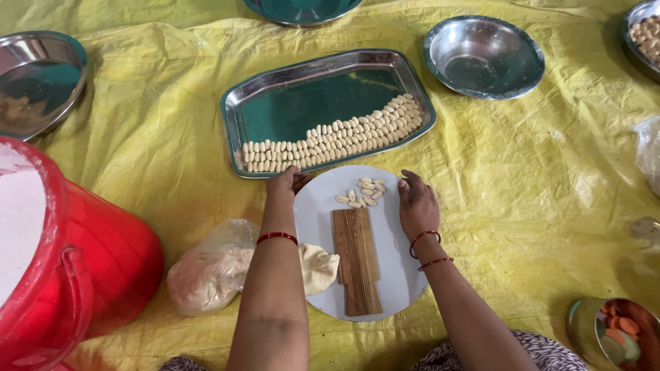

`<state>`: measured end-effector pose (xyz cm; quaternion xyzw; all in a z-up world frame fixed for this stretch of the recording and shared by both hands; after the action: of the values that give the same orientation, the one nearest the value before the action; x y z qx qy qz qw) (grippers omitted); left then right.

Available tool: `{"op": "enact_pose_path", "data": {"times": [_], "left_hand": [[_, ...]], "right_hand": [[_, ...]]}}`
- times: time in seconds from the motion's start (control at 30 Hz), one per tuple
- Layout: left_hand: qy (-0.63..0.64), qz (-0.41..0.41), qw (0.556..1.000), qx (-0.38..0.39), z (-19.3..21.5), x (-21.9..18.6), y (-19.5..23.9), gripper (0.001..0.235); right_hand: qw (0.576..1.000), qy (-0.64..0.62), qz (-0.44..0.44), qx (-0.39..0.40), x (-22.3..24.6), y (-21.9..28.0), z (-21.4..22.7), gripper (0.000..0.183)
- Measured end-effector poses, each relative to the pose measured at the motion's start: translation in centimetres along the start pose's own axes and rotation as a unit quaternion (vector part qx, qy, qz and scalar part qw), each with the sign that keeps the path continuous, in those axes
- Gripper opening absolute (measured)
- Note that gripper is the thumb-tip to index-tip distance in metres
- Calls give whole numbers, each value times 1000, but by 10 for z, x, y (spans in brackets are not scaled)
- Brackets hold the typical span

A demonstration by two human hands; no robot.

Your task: The person rolls small pieces of dough between their palms and presses them onto a ridged wooden board to create textured shapes. They then place the shaped dough pieces onto a metal tray.

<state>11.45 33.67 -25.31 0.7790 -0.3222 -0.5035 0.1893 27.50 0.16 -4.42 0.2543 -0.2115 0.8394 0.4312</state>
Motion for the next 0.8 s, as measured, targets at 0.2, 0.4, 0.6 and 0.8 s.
{"op": "enact_pose_path", "data": {"times": [0.2, 0.4, 0.6, 0.8], "left_hand": [[-88, -5, 995, -40, 29, -16, -7, 14], [-342, -138, 930, 5, 43, -61, 34, 16], [-606, -375, 701, 7, 52, -81, 159, 42], [-694, -149, 698, -95, 64, -81, 168, 94]], "right_hand": [[998, -12, 44, -43, -4, 1, -2, 29], [980, 30, 185, -65, 22, 5, -5, 30], [950, 114, 290, 19, 59, -3, -25, 49], [949, 189, 178, 179, 66, -34, -39, 42]]}}
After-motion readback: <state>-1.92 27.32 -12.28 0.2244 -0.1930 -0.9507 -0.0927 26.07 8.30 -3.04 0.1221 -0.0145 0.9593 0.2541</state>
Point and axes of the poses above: each hand's wrist, its own y-axis away from the middle knuckle, its own z-axis out of the back of the hand, x = y × z, the point moved 7 cm from there along -y, towards the middle knuckle, and after that the axes turned 7 degrees about y, right-handed, at the moved point
